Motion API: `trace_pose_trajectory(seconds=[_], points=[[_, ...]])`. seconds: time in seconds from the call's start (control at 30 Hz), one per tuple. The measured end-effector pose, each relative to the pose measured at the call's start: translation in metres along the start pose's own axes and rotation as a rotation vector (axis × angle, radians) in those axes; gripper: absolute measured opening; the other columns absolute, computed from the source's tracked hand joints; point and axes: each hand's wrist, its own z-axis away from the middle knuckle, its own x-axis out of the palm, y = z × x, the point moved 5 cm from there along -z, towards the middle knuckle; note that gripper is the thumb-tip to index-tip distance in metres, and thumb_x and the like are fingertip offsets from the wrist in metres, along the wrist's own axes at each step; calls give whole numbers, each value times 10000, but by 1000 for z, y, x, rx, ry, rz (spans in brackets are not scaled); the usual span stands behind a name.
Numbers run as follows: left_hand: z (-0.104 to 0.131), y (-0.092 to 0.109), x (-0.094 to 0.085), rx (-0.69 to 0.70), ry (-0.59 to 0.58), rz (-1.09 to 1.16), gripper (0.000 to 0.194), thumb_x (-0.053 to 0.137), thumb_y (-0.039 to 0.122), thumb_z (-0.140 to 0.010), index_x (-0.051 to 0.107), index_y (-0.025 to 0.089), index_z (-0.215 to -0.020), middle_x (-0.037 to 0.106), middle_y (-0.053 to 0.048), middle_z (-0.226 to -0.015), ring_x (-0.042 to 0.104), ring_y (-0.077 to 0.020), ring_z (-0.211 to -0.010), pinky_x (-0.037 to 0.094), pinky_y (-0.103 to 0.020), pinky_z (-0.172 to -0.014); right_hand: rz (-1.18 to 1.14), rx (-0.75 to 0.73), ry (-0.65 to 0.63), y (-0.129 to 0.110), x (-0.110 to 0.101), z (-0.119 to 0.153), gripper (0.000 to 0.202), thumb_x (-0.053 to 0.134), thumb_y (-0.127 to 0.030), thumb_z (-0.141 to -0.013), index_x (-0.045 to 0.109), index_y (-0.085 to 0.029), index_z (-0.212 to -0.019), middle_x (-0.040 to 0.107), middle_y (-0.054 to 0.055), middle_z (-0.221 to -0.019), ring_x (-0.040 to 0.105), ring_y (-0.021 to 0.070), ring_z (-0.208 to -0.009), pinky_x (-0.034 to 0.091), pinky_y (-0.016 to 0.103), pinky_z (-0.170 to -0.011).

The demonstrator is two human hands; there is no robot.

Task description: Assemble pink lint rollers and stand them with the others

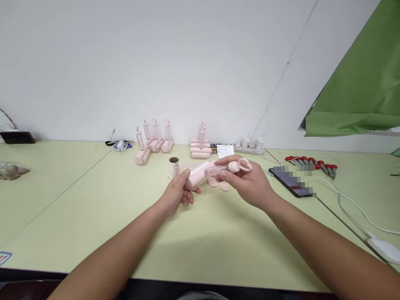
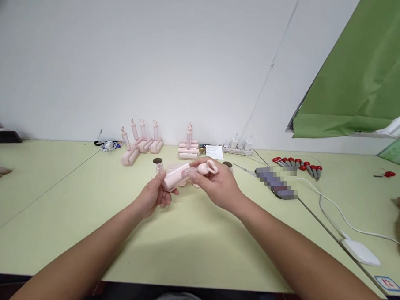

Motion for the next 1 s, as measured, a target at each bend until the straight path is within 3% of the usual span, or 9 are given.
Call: trace_pose_trajectory(seconds=[0.13,0.23,0.3,0.43,0.57,0.77,1.0], points=[[-3,2,-6,90,48,-86,639,442,751,-851,583,159,-1046,672,-47,-762,530,-85,-424,322,-186,-350,57,-24,41,-4,-2,-19,333,738,-449,-788,674,-173,-963,699,50,-751,716,235,-716,599,381,-681],[-4,2,-11,60,140,-116,644,365,742,-887,551,184,-1151,658,-28,-759,528,-96,-440,319,-197,-358,108,-62,93,-3,-14,-48,313,738,-443,-779,661,-158,-883,689,47,-714,704,220,-662,610,383,-664],[-5,-1,-10,42,160,-146,603,380,697,-903,538,190,-1188,647,-16,-762,519,-99,-450,316,-205,-367,156,-87,198,0,-27,-74,309,747,-444,-765,635,-165,-834,650,20,-637,686,208,-593,609,374,-624],[-6,-12,2,140,62,-340,437,530,548,-879,611,171,-1085,603,13,-736,493,-91,-492,352,-226,-457,124,-12,279,26,-36,-133,306,767,-361,-753,508,-200,-755,610,-19,-685,672,157,-551,603,303,-553],[-1,-25,15,238,-75,-525,339,590,448,-858,665,165,-1029,512,46,-657,440,-96,-573,344,-233,-548,363,166,224,67,-22,-172,253,702,-276,-818,473,-209,-735,570,-39,-610,671,143,-546,571,249,-524],[5,-23,18,225,-140,-589,320,563,426,-873,697,160,-991,499,38,-663,407,-99,-593,328,-237,-552,498,219,169,101,-5,-196,227,738,-278,-792,537,-189,-735,604,-4,-557,653,172,-488,523,266,-497],[6,-22,22,235,-158,-616,313,571,412,-866,705,155,-983,556,19,-705,459,-107,-623,364,-238,-582,567,236,143,107,2,-203,194,694,-315,-831,553,-187,-795,644,27,-637,671,188,-517,517,279,-512]])
